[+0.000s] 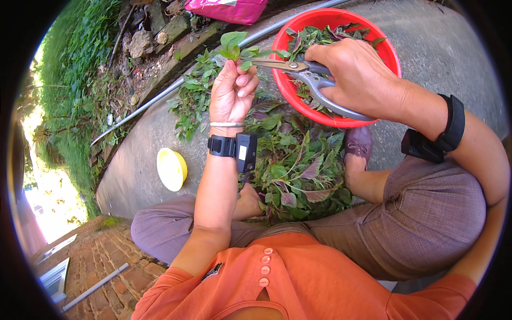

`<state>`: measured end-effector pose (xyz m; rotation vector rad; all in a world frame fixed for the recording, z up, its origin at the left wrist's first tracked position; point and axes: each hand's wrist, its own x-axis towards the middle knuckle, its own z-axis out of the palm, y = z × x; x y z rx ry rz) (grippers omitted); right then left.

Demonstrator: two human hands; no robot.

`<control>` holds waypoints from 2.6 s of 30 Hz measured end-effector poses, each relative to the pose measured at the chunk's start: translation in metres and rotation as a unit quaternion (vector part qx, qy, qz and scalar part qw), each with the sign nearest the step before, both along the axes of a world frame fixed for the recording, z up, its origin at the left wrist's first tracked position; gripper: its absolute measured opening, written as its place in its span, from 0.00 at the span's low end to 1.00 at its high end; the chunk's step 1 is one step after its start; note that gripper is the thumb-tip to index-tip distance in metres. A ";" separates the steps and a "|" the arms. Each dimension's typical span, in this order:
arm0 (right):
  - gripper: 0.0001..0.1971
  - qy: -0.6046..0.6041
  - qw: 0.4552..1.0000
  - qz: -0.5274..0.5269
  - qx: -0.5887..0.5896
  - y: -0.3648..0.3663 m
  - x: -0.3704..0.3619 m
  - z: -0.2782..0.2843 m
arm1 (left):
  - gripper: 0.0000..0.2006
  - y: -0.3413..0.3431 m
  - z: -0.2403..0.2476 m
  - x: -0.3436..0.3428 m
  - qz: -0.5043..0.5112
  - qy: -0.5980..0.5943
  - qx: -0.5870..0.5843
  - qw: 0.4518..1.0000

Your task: The person trims leaves from plant stems using shears and places the leaves into a red bowl.

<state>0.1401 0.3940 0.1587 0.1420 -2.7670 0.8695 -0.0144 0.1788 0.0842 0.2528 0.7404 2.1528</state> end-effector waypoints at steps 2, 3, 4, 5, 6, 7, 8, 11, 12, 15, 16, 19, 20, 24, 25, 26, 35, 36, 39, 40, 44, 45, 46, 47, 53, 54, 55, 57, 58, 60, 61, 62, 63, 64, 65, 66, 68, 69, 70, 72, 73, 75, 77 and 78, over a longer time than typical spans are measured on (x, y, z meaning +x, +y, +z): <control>0.13 -0.013 1.000 -0.005 -0.001 0.002 0.002 0.001 | 0.11 0.005 -0.002 0.001 0.000 -0.002 -0.001 1.000; 0.13 -0.019 1.000 -0.007 -0.002 0.002 0.003 0.002 | 0.11 0.007 -0.002 0.000 -0.005 -0.001 0.003 1.000; 0.13 -0.026 1.000 -0.008 -0.003 0.002 0.004 0.003 | 0.11 0.008 -0.003 0.000 -0.009 0.000 0.007 1.000; 0.13 -0.020 1.000 -0.009 -0.004 0.003 0.005 0.002 | 0.11 0.009 -0.003 0.000 -0.013 0.001 0.010 1.000; 0.13 -0.015 1.000 -0.011 -0.004 0.004 0.005 0.000 | 0.11 0.010 -0.003 0.001 -0.015 0.002 0.008 1.000; 0.12 -0.009 1.000 -0.012 -0.004 0.005 0.005 -0.002 | 0.11 0.011 -0.002 0.001 -0.017 0.004 0.005 1.000; 0.12 -0.013 1.000 -0.015 -0.010 0.006 0.005 -0.002 | 0.11 0.012 -0.002 0.002 -0.020 0.005 0.003 1.000; 0.12 -0.020 0.999 -0.021 -0.023 0.006 0.006 -0.002 | 0.12 0.013 -0.003 0.002 -0.025 0.007 -0.009 1.000; 0.12 -0.022 0.999 -0.024 -0.027 0.006 0.007 -0.003 | 0.11 0.014 -0.003 0.002 -0.021 0.005 -0.014 1.000; 0.12 -0.015 0.999 -0.034 -0.024 0.009 0.008 -0.006 | 0.09 0.021 -0.007 0.003 -0.009 0.003 -0.023 1.000; 0.12 -0.011 0.999 -0.038 -0.020 0.010 0.009 -0.007 | 0.09 0.023 -0.008 0.003 -0.006 0.003 -0.020 1.000; 0.13 -0.025 0.998 -0.045 -0.035 0.010 0.010 -0.004 | 0.08 0.031 -0.007 0.008 0.014 -0.004 -0.022 1.000; 0.12 -0.036 0.997 -0.051 -0.039 0.010 0.011 -0.003 | 0.08 0.035 -0.005 0.010 0.023 -0.008 -0.024 0.999; 0.11 -0.067 0.994 -0.073 -0.050 0.010 0.012 -0.003 | 0.09 0.046 -0.007 0.012 0.059 -0.002 -0.060 0.996; 0.11 -0.071 0.993 -0.079 -0.051 0.010 0.012 -0.004 | 0.09 0.049 -0.007 0.012 0.061 0.001 -0.075 0.995; 0.11 -0.089 0.991 -0.080 -0.059 0.012 0.012 -0.004 | 0.10 0.051 -0.007 0.013 0.064 0.005 -0.091 0.994; 0.15 -0.197 0.966 -0.110 -0.124 0.014 0.009 -0.011 | 0.05 -0.012 -0.003 0.023 -0.525 0.321 -0.335 0.713; 0.15 -0.201 0.966 -0.111 -0.122 0.014 0.009 -0.009 | 0.03 -0.031 -0.005 0.029 -0.622 0.306 -0.333 0.638; 0.15 -0.217 0.960 -0.107 -0.139 0.012 0.002 -0.014 | 0.10 -0.071 0.007 0.028 -0.704 0.335 -0.365 0.509; 0.15 -0.218 0.959 -0.106 -0.145 0.011 0.002 -0.014 | 0.10 -0.077 0.002 0.019 -0.647 0.400 -0.343 0.551; 0.14 -0.230 0.960 -0.095 -0.132 -0.002 -0.004 -0.011 | 0.05 -0.091 -0.064 -0.046 -0.322 0.536 -0.488 0.609; 0.14 -0.235 0.959 -0.090 -0.130 -0.003 -0.007 -0.012 | 0.05 -0.092 -0.068 -0.060 -0.255 0.578 -0.559 0.537; 0.14 -0.244 0.956 -0.089 -0.133 -0.006 -0.008 -0.011 | 0.06 -0.094 -0.079 -0.074 -0.195 0.577 -0.589 0.531; 0.14 -0.253 0.954 -0.087 -0.136 -0.009 -0.009 -0.010 | 0.09 -0.098 -0.089 -0.088 -0.198 0.542 -0.640 0.508; 0.13 -0.301 0.935 -0.083 -0.169 -0.018 -0.023 -0.020 | 0.34 -0.149 -0.140 -0.042 -0.490 0.521 -0.465 0.522; 0.12 -0.307 0.934 -0.083 -0.165 -0.016 -0.023 -0.022 | 0.33 -0.142 -0.128 -0.023 -0.535 0.499 -0.478 0.486; 0.12 -0.313 0.933 -0.080 -0.159 -0.015 -0.024 -0.024 | 0.32 -0.150 -0.128 -0.009 -0.507 0.550 -0.443 0.494; 0.12 -0.313 0.935 -0.070 -0.150 -0.017 -0.025 -0.026 | 0.28 -0.145 -0.126 -0.002 -0.503 0.562 -0.484 0.445; 0.12 -0.307 0.939 -0.064 -0.143 -0.018 -0.026 -0.028 | 0.24 -0.147 -0.128 -0.007 -0.438 0.566 -0.504 0.483; 0.11 -0.302 0.941 -0.056 -0.144 -0.023 -0.028 -0.028 | 0.15 -0.155 -0.148 -0.025 -0.243 0.576 -0.531 0.572; 0.11 -0.304 0.939 -0.055 -0.153 -0.026 -0.031 -0.026 | 0.12 -0.157 -0.151 -0.040 -0.169 0.578 -0.572 0.558; 0.11 -0.307 0.936 -0.055 -0.162 -0.029 -0.033 -0.025 | 0.10 -0.163 -0.157 -0.054 -0.082 0.590 -0.598 0.536; 0.11 -0.309 0.935 -0.054 -0.164 -0.029 -0.034 -0.025 | 0.09 -0.161 -0.153 -0.068 -0.073 0.556 -0.667 0.491; 0.11 -0.309 0.935 -0.052 -0.165 -0.029 -0.035 -0.023 | 0.09 -0.161 -0.148 -0.079 -0.074 0.572 -0.685 0.445; 0.11 -0.310 0.935 -0.050 -0.166 -0.030 -0.035 -0.022 | 0.08 -0.165 -0.150 -0.091 -0.075 0.573 -0.689 0.437; 0.11 -0.302 0.936 -0.044 -0.175 -0.032 -0.035 -0.022 | 0.07 -0.171 -0.158 -0.102 -0.087 0.570 -0.688 0.440; 0.10 -0.287 0.938 -0.034 -0.190 -0.035 -0.033 -0.024 | 0.08 -0.183 -0.183 -0.105 -0.085 0.586 -0.666 0.454; 0.10 -0.286 0.941 -0.023 -0.178 -0.035 -0.035 -0.027 | 0.09 -0.191 -0.200 -0.101 -0.070 0.600 -0.649 0.462; 0.10 -0.280 0.945 -0.024 -0.165 -0.032 -0.033 -0.027 | 0.09 -0.182 -0.199 -0.104 -0.055 0.623 -0.624 0.469; 0.11 -0.258 0.956 -0.020 -0.136 -0.031 -0.031 -0.025 | 0.09 -0.170 -0.200 -0.085 -0.048 0.592 -0.662 0.457; 0.12 -0.264 0.954 -0.028 -0.135 -0.029 -0.031 -0.022 | 0.09 -0.166 -0.199 -0.078 -0.050 0.576 -0.683 0.447; 0.13 -0.277 0.951 -0.042 -0.134 -0.024 -0.030 -0.018 | 0.09 -0.162 -0.192 -0.071 -0.097 0.575 -0.697 0.419; 0.15 -0.232 0.965 -0.038 -0.114 -0.020 -0.031 -0.012 | 0.09 -0.165 -0.183 -0.071 -0.071 0.615 -0.666 0.417; 0.15 -0.198 0.976 -0.031 -0.088 -0.021 -0.032 -0.004 | 0.10 -0.170 -0.175 -0.076 -0.091 0.608 -0.677 0.404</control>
